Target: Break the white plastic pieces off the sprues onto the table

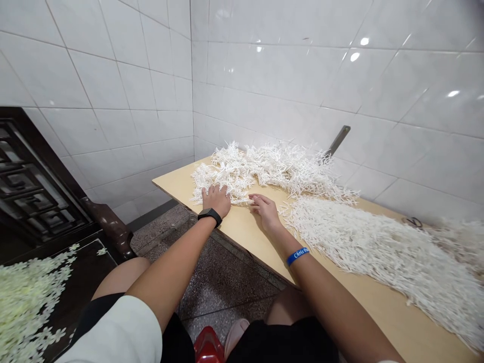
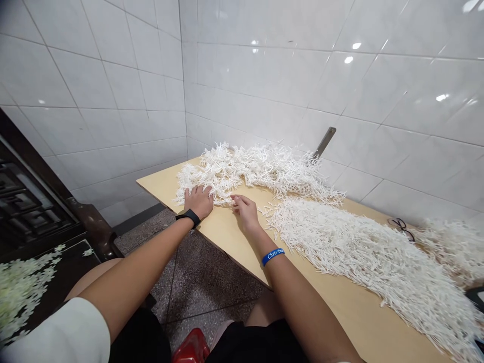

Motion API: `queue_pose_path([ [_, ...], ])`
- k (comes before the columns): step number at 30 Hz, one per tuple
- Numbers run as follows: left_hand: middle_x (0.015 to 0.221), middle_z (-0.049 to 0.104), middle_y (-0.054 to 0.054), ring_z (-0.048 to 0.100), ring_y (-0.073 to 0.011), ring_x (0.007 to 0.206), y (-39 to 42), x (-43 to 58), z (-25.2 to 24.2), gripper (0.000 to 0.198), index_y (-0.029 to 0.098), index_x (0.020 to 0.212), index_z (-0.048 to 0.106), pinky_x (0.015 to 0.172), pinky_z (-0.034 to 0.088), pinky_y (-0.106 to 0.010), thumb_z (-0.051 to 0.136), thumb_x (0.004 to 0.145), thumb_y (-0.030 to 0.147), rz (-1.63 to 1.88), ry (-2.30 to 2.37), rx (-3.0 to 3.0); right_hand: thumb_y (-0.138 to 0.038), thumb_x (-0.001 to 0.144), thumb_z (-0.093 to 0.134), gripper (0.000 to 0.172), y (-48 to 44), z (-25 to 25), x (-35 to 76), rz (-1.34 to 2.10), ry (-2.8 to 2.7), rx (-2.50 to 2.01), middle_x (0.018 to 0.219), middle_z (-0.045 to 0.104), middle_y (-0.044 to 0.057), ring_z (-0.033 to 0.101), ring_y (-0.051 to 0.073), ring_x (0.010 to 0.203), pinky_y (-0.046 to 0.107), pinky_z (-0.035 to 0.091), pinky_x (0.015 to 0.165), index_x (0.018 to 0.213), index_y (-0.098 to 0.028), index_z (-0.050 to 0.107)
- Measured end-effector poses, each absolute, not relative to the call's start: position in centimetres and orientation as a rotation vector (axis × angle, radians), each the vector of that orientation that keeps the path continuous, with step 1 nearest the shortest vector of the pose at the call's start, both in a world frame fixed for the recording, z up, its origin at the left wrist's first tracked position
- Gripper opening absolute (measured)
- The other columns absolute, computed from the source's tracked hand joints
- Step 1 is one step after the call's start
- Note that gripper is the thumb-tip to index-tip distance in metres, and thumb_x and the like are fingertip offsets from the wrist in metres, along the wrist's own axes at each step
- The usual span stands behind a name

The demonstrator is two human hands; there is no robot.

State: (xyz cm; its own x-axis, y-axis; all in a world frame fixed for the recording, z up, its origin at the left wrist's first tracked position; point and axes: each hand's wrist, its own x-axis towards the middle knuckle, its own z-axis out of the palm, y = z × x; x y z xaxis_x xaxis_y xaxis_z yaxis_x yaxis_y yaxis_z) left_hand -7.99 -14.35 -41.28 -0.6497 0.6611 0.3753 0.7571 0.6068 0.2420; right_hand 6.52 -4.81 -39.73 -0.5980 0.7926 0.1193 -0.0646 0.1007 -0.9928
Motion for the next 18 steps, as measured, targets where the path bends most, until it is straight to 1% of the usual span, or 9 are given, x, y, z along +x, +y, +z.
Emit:
queue_pose_path([
  [4,0.14,0.049,-0.011,0.038,-0.0299,0.13,-14.4,-7.9,-41.2,0.045,0.024,0.13,0.051,0.11,0.017,-0.055,0.028,0.094,0.037,-0.547,-2.581,-1.159,-0.051,0.071,0.062,0.038,-4.6,-40.2,6.5,1.565,-1.618,-0.715,0.09,0.066,0.011,0.057,0.015,0.066,0.028,0.048,0.055,0.083,-0.015,0.069],
  [7,0.14,0.049,-0.01,0.038,-0.0295,0.13,-14.4,-7.9,-41.1,0.044,0.026,0.13,0.051,0.111,0.016,-0.055,0.03,0.094,0.036,-0.534,-2.601,-1.142,-0.054,0.073,0.059,0.039,-4.1,-40.2,6.7,1.514,-1.574,-0.713,0.092,0.066,0.012,0.059,0.018,0.075,0.028,0.049,0.057,0.081,-0.016,0.067],
  [9,0.142,0.048,-0.01,0.036,-0.0302,0.132,-14.3,-7.9,-41.0,0.044,0.026,0.131,0.05,0.111,0.015,-0.055,0.03,0.093,0.036,-0.522,-2.635,-1.13,-0.055,0.077,0.054,0.039,-3.1,-39.8,7.2,1.447,-1.516,-0.713,0.097,0.066,0.012,0.061,0.02,0.083,0.029,0.05,0.061,0.083,-0.018,0.064],
  [11,0.144,0.045,-0.011,0.035,-0.0313,0.133,-14.2,-8.0,-41.0,0.045,0.025,0.133,0.049,0.111,0.014,-0.057,0.03,0.093,0.034,-0.512,-2.668,-1.127,-0.056,0.081,0.048,0.038,-1.6,-39.3,8.1,1.34,-1.437,-0.717,0.098,0.066,0.011,0.062,0.02,0.085,0.029,0.051,0.063,0.084,-0.019,0.06],
  [13,0.145,0.044,-0.011,0.034,-0.0315,0.134,-14.2,-8.1,-41.0,0.046,0.025,0.134,0.048,0.111,0.013,-0.057,0.029,0.093,0.034,-0.513,-2.672,-1.137,-0.054,0.084,0.042,0.039,0.3,-38.9,9.2,1.212,-1.444,-0.746,0.094,0.066,0.011,0.062,0.019,0.081,0.03,0.05,0.064,0.088,-0.019,0.059],
  [15,0.144,0.045,-0.011,0.035,-0.0312,0.133,-14.3,-8.2,-41.1,0.047,0.025,0.134,0.049,0.111,0.014,-0.057,0.028,0.093,0.034,-0.523,-2.649,-1.142,-0.05,0.086,0.038,0.04,1.9,-38.9,10.1,1.119,-1.563,-0.802,0.086,0.066,0.01,0.061,0.017,0.073,0.031,0.05,0.064,0.093,-0.017,0.06],
  [17,0.143,0.046,-0.011,0.036,-0.0311,0.132,-14.3,-8.2,-41.2,0.046,0.024,0.133,0.049,0.111,0.015,-0.057,0.028,0.093,0.036,-0.531,-2.622,-1.136,-0.043,0.086,0.039,0.038,2.9,-39.1,10.6,1.051,-1.687,-0.85,0.08,0.065,0.009,0.059,0.018,0.07,0.034,0.05,0.068,0.098,-0.015,0.062],
  [18,0.143,0.046,-0.011,0.036,-0.0311,0.132,-14.4,-8.2,-41.3,0.046,0.024,0.133,0.05,0.111,0.015,-0.057,0.028,0.093,0.036,-0.533,-2.613,-1.131,-0.039,0.084,0.042,0.035,3.1,-39.3,10.7,1.022,-1.729,-0.863,0.08,0.065,0.008,0.059,0.019,0.073,0.036,0.049,0.072,0.099,-0.015,0.063],
])
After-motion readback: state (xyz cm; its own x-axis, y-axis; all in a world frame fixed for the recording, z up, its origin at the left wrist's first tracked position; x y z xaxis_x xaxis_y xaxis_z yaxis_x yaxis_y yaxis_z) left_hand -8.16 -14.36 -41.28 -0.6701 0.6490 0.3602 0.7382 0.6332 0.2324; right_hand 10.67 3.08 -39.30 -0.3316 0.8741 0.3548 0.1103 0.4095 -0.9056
